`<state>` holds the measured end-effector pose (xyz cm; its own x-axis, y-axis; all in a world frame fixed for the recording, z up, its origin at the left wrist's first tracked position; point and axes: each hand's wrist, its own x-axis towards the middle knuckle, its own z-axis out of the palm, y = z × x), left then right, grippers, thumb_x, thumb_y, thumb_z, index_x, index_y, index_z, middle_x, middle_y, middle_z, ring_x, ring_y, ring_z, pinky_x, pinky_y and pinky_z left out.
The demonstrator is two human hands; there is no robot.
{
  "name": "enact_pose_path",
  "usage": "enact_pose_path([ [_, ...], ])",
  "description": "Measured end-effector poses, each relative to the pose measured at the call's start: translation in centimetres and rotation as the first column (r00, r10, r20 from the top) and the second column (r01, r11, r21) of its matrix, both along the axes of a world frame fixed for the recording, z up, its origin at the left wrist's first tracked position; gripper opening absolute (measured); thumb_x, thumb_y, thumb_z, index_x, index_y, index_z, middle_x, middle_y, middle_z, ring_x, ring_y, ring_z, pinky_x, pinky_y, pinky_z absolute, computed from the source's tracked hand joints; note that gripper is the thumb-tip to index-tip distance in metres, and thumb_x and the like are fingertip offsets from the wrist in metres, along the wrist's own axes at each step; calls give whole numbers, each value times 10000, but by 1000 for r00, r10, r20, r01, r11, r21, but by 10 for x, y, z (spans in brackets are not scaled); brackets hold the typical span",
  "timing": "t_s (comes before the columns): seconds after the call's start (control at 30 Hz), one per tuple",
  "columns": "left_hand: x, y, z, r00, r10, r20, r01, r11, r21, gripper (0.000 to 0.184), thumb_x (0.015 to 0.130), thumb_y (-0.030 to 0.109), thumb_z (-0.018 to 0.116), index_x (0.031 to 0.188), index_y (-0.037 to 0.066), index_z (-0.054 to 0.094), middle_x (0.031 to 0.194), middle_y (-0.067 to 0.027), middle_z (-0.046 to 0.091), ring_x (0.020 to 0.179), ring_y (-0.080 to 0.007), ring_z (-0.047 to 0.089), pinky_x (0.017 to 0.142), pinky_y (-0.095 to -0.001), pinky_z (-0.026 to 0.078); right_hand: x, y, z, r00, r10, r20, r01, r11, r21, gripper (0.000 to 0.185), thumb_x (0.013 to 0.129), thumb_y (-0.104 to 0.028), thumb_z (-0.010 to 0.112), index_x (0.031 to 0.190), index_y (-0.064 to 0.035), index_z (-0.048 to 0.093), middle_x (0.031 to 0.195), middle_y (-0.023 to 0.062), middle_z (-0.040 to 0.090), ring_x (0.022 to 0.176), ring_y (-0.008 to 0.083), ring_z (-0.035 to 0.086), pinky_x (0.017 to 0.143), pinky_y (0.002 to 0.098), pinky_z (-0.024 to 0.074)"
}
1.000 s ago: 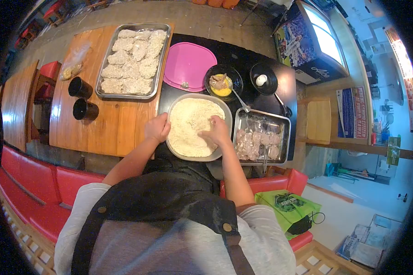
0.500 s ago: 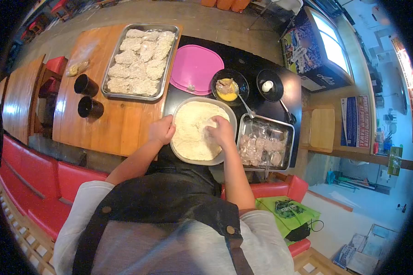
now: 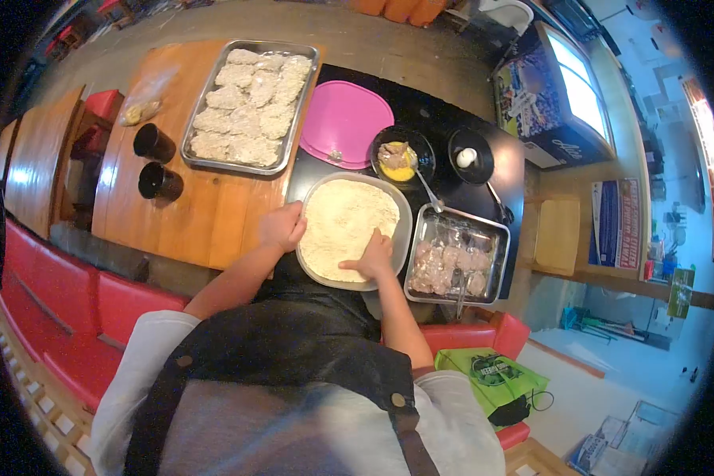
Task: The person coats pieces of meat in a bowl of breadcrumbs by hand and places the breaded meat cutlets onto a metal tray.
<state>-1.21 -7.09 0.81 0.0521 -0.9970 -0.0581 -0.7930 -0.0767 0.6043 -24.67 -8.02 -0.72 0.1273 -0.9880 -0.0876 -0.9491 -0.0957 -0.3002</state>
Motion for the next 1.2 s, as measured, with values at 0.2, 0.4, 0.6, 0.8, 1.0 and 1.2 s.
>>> enact_pose_path([
  [0.2,-1,-2,5,1000,-7,0,7,1000,12,248,798,309,471,894,81,490,834,-129,586,781,-335,573,674,-444,452,-14,-12,-9,798,-353,489,36,837,545,515,637,-104,741,1078,52,526,951,143,625,865,235,603,763,324,480],
  [0.4,-3,-1,-14,998,25,-56,-32,991,-130,225,769,291,495,816,71,492,734,-145,566,696,-369,560,597,-465,420,7,-35,54,786,-284,549,92,932,350,354,667,-96,693,996,-11,593,920,165,650,836,260,639,735,336,491],
  [0.6,1,-1,3,1000,-24,-19,25,998,49,256,804,313,480,903,77,490,847,-129,587,798,-327,582,682,-447,455,32,-69,4,889,-90,448,-135,885,446,185,658,-120,732,793,-42,632,740,110,637,678,224,612,624,318,475],
  [0.8,0,-1,3,999,-33,18,33,999,40,260,800,314,482,904,76,494,849,-129,589,792,-330,581,680,-447,457,13,-69,6,918,-56,393,-112,913,391,293,661,-144,768,824,3,574,651,45,570,597,129,558,522,276,449],
  [1.0,0,-2,-5,999,-33,-3,33,999,26,273,802,315,479,920,69,495,872,-136,593,805,-333,582,689,-443,461,12,3,1,986,-100,-135,121,980,156,781,590,-226,827,1165,78,395,970,149,573,914,264,566,814,339,456],
  [1.2,0,-1,-2,999,-37,8,36,999,29,272,801,312,480,923,69,489,869,-141,590,809,-330,583,689,-445,462,-16,-18,-8,800,-373,469,27,804,594,633,636,-125,766,1150,72,453,1024,175,591,953,244,571,818,344,460],
])
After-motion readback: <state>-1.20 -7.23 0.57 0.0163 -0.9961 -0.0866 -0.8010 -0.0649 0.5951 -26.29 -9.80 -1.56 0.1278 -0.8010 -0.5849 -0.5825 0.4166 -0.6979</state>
